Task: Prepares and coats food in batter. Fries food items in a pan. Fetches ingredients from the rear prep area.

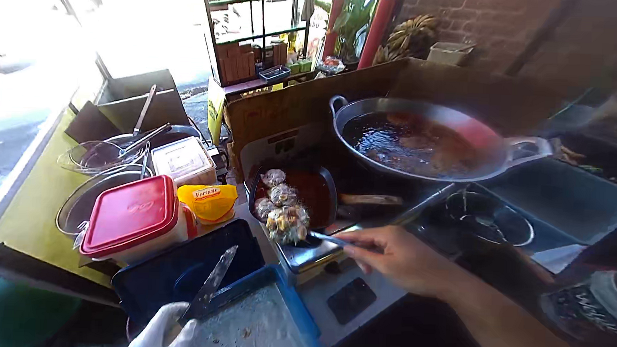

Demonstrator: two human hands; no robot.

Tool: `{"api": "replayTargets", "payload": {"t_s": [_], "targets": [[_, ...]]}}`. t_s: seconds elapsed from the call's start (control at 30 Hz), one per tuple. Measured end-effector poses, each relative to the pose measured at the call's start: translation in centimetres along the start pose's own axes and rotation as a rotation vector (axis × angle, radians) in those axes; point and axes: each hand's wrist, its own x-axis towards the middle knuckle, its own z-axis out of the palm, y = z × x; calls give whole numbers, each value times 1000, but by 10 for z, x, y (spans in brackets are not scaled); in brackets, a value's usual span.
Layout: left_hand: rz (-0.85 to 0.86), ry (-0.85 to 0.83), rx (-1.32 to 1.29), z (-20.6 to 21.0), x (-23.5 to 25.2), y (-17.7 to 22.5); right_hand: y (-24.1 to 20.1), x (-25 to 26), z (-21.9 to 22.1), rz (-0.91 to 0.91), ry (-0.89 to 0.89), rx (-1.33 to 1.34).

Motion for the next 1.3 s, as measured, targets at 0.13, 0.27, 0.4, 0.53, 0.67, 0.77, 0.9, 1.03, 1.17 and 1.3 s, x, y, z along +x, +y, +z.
{"api": "replayTargets", "payload": {"t_s": [0.13,0.27,0.4,0.53,0.67,0.77,0.9,1.03,1.17,1.3], "targets": [[-18,-37,37,41,92,51,43,67,-16,-29,177,-291],[119,-44,214,79,181,74,81,133,-17,6,198,-464],[178,-3,396,110,235,98,96,167,-20,71,181,-508],[224,4,497,132,270,103,105,187,-23,121,138,-486],[212,16,608,143,291,108,112,195,-27,99,157,-457],[182,46,623,144,300,114,114,198,-31,86,161,-462],[182,37,653,143,307,117,114,200,-36,97,121,-456],[206,29,635,146,313,111,117,198,-34,66,152,-452],[165,-10,666,143,312,112,121,190,-31,31,222,-482],[143,-35,800,143,308,122,126,184,-29,44,191,-478]]}}
